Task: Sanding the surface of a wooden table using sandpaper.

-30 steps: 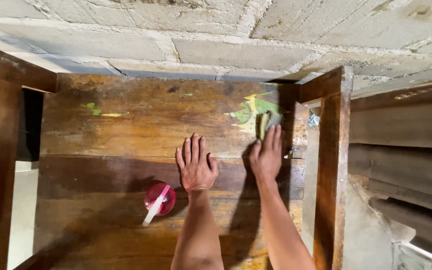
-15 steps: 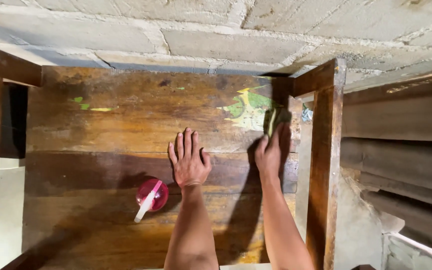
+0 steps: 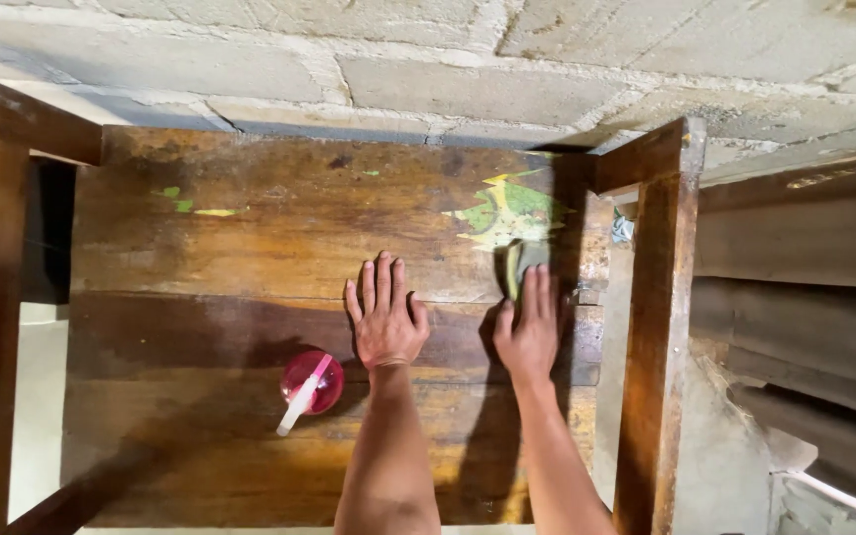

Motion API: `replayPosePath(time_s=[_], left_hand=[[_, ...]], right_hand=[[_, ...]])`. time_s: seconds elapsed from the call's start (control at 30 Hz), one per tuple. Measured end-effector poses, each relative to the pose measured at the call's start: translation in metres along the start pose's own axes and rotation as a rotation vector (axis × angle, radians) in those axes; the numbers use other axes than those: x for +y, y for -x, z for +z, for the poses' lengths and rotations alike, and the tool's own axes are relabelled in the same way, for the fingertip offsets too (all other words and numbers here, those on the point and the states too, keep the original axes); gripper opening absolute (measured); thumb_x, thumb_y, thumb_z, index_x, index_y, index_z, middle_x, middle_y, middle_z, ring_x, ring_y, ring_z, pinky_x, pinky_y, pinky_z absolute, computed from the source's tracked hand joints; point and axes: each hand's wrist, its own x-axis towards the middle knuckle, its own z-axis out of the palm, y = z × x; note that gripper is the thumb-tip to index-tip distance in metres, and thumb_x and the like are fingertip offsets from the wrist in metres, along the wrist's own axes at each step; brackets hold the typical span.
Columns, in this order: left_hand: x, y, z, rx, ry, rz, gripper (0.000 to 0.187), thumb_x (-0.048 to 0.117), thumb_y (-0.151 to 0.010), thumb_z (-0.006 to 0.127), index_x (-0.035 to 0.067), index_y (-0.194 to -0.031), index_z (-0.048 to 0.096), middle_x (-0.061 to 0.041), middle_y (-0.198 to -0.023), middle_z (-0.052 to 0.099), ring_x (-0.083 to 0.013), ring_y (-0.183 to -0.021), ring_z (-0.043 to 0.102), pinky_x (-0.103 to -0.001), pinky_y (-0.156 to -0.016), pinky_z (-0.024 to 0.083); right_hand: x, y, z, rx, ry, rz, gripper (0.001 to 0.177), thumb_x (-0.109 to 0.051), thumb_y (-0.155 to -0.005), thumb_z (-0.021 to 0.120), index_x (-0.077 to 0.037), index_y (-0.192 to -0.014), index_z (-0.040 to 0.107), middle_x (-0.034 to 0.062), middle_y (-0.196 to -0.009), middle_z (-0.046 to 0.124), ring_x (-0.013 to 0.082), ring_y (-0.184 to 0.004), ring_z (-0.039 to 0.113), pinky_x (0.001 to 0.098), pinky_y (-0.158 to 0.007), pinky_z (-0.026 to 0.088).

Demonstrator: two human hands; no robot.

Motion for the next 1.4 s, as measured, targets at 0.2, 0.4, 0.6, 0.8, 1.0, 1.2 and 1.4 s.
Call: replayPosePath(time_s=[0.2, 0.4, 0.6, 0.8, 1.0, 1.2, 1.4], left_hand=[[-0.001, -0.002, 0.005, -0.030, -0.019, 0.005, 0.063, 0.033, -0.092, 0.052, 0.013, -0.151, 0.048, -0.005, -0.166, 0.034, -0.0280, -0.153, 0.029, -0.056, -0.125, 0.014], [-0.008, 0.002, 0.013, -0.029, -0.024, 0.032, 0.063, 0.031, -0.094, 0.051, 0.013, -0.154, 0.046, -0.005, -0.168, 0.032, -0.0284, -0.155, 0.026, -0.056, -0.126, 0.012], [-0.004, -0.001, 0.001, -0.072, 0.001, 0.020, 0.064, 0.029, -0.090, 0.052, 0.014, -0.152, 0.047, -0.006, -0.166, 0.033, -0.0296, -0.153, 0.028, -0.056, -0.125, 0.012], [-0.005, 0.002, 0.003, -0.014, 0.030, 0.035, 0.065, 0.026, -0.089, 0.054, 0.013, -0.152, 0.048, -0.006, -0.166, 0.035, -0.0305, -0.153, 0.030, -0.057, -0.125, 0.013], [-0.011, 0.001, 0.011, -0.056, 0.011, 0.040, 0.066, 0.026, -0.088, 0.056, 0.014, -0.153, 0.046, -0.006, -0.167, 0.031, -0.0306, -0.154, 0.026, -0.058, -0.125, 0.011], [-0.009, 0.001, 0.010, -0.085, -0.029, 0.047, 0.072, 0.025, -0.085, 0.056, 0.014, -0.155, 0.043, -0.005, -0.167, 0.029, -0.0300, -0.154, 0.024, -0.057, -0.124, 0.011], [-0.009, 0.006, 0.004, -0.094, 0.022, 0.024, 0.069, 0.026, -0.089, 0.056, 0.014, -0.155, 0.043, -0.005, -0.168, 0.030, -0.0301, -0.156, 0.024, -0.057, -0.126, 0.011]], right_hand=[[-0.039, -0.047, 0.042, 0.002, 0.049, -0.145, 0.073, -0.016, -0.080, 0.063, 0.005, -0.148, 0.045, 0.0277, -0.157, 0.040, 0.0486, -0.146, 0.036, 0.0557, -0.120, 0.030], [-0.070, -0.002, 0.046, -0.188, -0.062, -0.238, 0.068, -0.012, -0.083, 0.059, -0.001, -0.149, 0.050, 0.0204, -0.160, 0.044, 0.0381, -0.151, 0.037, 0.0538, -0.126, 0.024], [-0.003, 0.033, 0.029, 0.011, 0.276, -0.061, 0.063, -0.015, -0.088, 0.057, -0.004, -0.149, 0.053, 0.0147, -0.161, 0.046, 0.0379, -0.153, 0.035, 0.0587, -0.126, 0.019], [-0.025, -0.020, 0.050, 0.001, 0.073, 0.049, 0.068, -0.016, -0.085, 0.061, -0.001, -0.149, 0.043, 0.0234, -0.164, 0.035, 0.0445, -0.153, 0.030, 0.0514, -0.126, 0.029], [-0.071, -0.013, 0.058, -0.135, 0.086, -0.271, 0.068, -0.008, -0.084, 0.061, -0.007, -0.151, 0.050, 0.0179, -0.160, 0.046, 0.0382, -0.153, 0.036, 0.0519, -0.123, 0.031], [-0.039, 0.043, 0.038, -0.074, -0.009, -0.116, 0.065, -0.002, -0.090, 0.051, -0.010, -0.154, 0.051, 0.0133, -0.159, 0.052, 0.0364, -0.153, 0.040, 0.0455, -0.124, 0.038], [-0.016, 0.008, 0.054, 0.136, 0.091, 0.116, 0.070, -0.001, -0.087, 0.057, -0.006, -0.156, 0.044, 0.0163, -0.165, 0.041, 0.0359, -0.155, 0.033, 0.0507, -0.128, 0.024]])
